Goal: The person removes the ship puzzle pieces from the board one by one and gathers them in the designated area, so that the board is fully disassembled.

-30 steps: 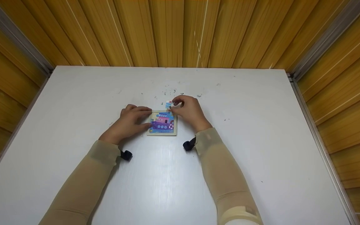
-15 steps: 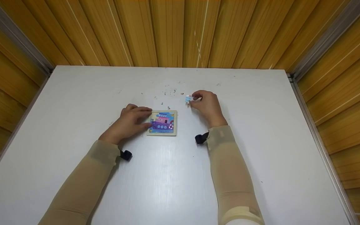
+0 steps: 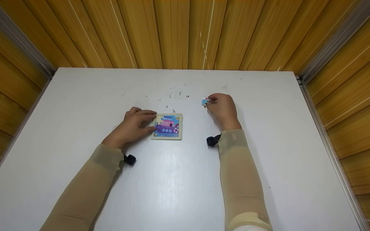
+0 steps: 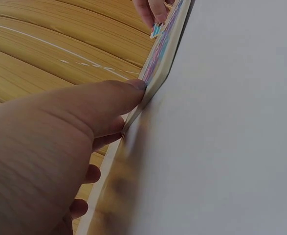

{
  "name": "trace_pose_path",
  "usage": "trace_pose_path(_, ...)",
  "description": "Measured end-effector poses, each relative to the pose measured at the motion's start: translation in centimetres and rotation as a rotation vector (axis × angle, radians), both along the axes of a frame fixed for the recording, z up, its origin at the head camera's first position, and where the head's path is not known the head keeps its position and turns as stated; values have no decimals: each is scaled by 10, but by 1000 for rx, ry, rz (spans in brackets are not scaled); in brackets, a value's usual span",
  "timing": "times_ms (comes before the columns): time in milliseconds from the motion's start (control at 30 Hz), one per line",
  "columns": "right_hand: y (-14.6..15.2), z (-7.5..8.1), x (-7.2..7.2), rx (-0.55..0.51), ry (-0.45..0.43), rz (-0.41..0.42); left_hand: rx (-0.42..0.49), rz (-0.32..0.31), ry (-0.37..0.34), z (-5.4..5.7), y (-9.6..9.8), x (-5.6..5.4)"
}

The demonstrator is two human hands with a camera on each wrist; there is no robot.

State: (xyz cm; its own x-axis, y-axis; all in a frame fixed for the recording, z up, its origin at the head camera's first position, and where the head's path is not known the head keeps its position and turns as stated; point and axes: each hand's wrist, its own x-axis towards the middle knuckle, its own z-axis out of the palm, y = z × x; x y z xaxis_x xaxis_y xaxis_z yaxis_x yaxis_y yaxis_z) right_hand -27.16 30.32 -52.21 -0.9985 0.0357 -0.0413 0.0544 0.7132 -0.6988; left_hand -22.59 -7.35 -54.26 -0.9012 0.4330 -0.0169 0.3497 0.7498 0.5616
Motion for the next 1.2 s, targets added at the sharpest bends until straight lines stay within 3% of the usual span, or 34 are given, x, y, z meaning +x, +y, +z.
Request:
trace_pose_path(433, 3, -3, -3, 16, -41, 5, -11, 10, 0, -2, 1, 0)
trace_pose_path(1200, -2, 2, 0, 63, -3, 6, 2, 0, -7, 0, -1, 1)
